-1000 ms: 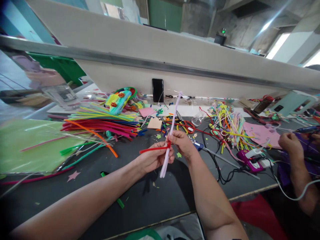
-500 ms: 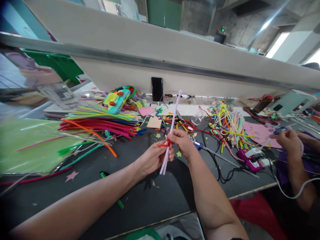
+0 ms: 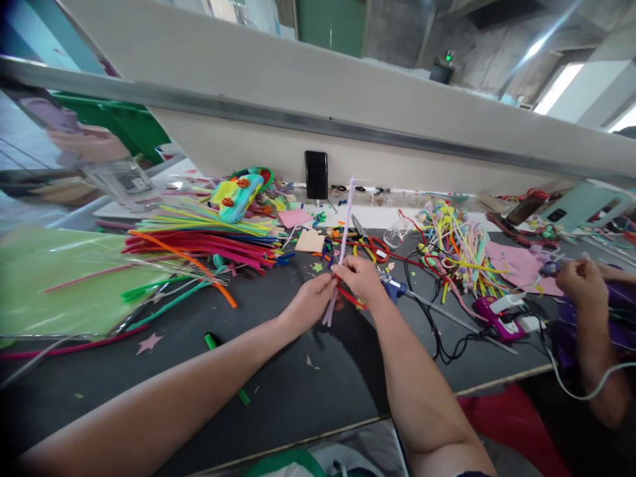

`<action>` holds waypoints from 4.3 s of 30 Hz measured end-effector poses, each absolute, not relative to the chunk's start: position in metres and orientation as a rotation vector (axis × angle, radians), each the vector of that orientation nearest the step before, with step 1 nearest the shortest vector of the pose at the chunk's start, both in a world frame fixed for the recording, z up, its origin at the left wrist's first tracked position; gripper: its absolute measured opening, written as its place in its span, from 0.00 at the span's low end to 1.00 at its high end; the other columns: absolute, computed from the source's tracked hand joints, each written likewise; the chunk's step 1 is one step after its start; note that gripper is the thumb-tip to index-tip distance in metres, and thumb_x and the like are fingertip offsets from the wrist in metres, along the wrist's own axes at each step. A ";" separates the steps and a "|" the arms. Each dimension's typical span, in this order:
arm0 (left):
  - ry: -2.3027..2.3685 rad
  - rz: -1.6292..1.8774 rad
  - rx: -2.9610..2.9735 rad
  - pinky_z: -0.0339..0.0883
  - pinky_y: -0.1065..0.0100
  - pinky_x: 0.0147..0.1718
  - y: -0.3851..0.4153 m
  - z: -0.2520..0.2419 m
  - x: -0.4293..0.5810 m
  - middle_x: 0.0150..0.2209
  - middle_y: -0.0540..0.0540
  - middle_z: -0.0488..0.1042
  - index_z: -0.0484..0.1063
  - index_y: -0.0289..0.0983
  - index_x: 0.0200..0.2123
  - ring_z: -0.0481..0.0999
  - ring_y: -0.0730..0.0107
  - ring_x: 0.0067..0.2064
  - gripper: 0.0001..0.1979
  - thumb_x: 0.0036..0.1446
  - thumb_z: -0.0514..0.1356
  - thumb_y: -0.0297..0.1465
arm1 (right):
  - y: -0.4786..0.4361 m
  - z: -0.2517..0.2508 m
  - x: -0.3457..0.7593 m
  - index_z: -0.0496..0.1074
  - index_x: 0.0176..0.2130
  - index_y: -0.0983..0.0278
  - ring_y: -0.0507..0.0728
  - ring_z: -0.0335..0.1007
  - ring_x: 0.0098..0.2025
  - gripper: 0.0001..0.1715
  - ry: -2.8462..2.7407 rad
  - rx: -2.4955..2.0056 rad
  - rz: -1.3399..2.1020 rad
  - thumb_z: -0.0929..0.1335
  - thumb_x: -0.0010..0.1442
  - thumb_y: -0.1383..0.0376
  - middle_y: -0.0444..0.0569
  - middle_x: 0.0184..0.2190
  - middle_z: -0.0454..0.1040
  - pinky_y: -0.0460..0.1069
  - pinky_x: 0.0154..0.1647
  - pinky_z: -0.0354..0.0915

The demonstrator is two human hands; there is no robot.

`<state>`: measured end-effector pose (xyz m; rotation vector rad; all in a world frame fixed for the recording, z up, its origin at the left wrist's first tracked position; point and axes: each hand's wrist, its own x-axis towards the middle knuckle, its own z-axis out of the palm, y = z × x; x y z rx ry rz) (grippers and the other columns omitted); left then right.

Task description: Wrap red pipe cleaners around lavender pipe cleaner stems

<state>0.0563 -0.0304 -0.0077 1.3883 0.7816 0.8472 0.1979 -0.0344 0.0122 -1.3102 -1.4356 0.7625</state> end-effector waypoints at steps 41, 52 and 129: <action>0.174 0.543 0.944 0.60 0.70 0.23 -0.040 0.017 0.044 0.23 0.48 0.67 0.66 0.31 0.32 0.68 0.75 0.21 0.11 0.59 0.54 0.35 | -0.047 0.021 0.212 0.77 0.29 0.65 0.46 0.60 0.20 0.10 -1.123 -0.731 1.405 0.75 0.45 0.62 0.43 0.22 0.71 0.43 0.22 0.58; 0.224 0.547 1.013 0.62 0.71 0.20 -0.038 0.010 0.044 0.20 0.49 0.68 0.68 0.31 0.32 0.68 0.74 0.19 0.12 0.58 0.55 0.36 | -0.045 0.018 0.209 0.75 0.27 0.65 0.48 0.66 0.25 0.09 -1.150 -0.777 1.333 0.75 0.44 0.64 0.44 0.24 0.73 0.44 0.28 0.62; 0.349 0.654 0.996 0.68 0.69 0.23 -0.038 0.006 0.050 0.23 0.47 0.71 0.66 0.31 0.34 0.73 0.71 0.22 0.15 0.55 0.58 0.39 | -0.043 0.017 0.198 0.71 0.23 0.66 0.46 0.56 0.15 0.11 -1.141 -0.979 1.196 0.73 0.48 0.61 0.40 0.14 0.65 0.43 0.16 0.51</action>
